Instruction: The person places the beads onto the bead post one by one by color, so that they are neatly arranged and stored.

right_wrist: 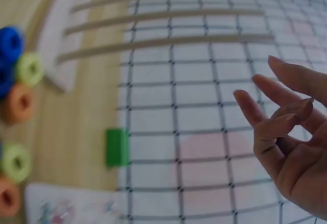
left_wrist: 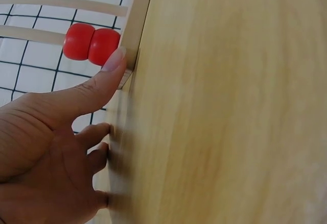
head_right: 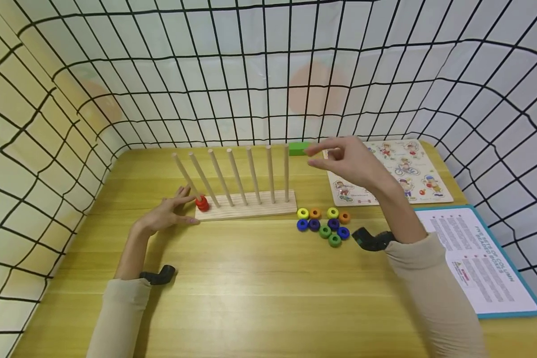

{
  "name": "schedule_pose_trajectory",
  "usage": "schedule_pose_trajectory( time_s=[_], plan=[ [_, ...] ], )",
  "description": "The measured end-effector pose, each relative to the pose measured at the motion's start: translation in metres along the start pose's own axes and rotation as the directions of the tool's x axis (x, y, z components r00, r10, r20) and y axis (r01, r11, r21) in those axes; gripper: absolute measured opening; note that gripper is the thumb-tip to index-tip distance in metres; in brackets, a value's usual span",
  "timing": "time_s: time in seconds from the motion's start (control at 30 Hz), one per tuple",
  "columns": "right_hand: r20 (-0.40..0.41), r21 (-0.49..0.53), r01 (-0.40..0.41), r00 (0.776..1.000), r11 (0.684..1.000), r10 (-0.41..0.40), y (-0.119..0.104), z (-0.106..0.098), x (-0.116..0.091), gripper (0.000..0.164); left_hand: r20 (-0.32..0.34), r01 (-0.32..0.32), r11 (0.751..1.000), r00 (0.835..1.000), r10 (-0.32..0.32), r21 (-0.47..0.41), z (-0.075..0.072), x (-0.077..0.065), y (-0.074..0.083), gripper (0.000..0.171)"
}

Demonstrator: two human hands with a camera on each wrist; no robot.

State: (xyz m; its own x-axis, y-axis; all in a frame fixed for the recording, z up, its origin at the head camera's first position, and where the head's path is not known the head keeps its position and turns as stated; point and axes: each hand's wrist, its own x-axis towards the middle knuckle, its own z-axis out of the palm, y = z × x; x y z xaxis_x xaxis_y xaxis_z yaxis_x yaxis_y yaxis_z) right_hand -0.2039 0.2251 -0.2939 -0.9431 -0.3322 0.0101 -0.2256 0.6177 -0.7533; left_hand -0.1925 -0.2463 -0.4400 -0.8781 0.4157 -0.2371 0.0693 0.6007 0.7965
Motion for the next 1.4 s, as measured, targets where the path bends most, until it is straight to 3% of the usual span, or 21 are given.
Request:
schedule_pose_trajectory(
  time_s=[0.23,0.53,1.0,1.4],
  plan=[
    [0.076,-0.005,-0.072,0.994,0.997,0.073,0.063,0.008,-0.019,0.034,-0.004,0.005,1.000,1.000,-0.005,-0.004,-0.001,-0.001,0.001,0.078],
    [0.205,0.040,-0.114,0.973,0.993,0.103,0.106,0.028,-0.034,0.035,-0.002,0.006,1.000,1.000,-0.006,0.000,0.002,-0.001,0.000,0.078],
    [0.238,-0.008,-0.064,0.969,0.998,0.064,0.124,0.045,-0.028,0.029,-0.002,0.012,1.000,1.000,-0.012,0.017,0.001,0.000,-0.001,0.079],
    [0.195,-0.029,-0.115,0.974,0.993,0.119,0.124,0.052,-0.021,0.028,-0.001,0.020,1.000,1.000,-0.020,0.022,0.000,-0.001,0.000,0.080]
  ],
)
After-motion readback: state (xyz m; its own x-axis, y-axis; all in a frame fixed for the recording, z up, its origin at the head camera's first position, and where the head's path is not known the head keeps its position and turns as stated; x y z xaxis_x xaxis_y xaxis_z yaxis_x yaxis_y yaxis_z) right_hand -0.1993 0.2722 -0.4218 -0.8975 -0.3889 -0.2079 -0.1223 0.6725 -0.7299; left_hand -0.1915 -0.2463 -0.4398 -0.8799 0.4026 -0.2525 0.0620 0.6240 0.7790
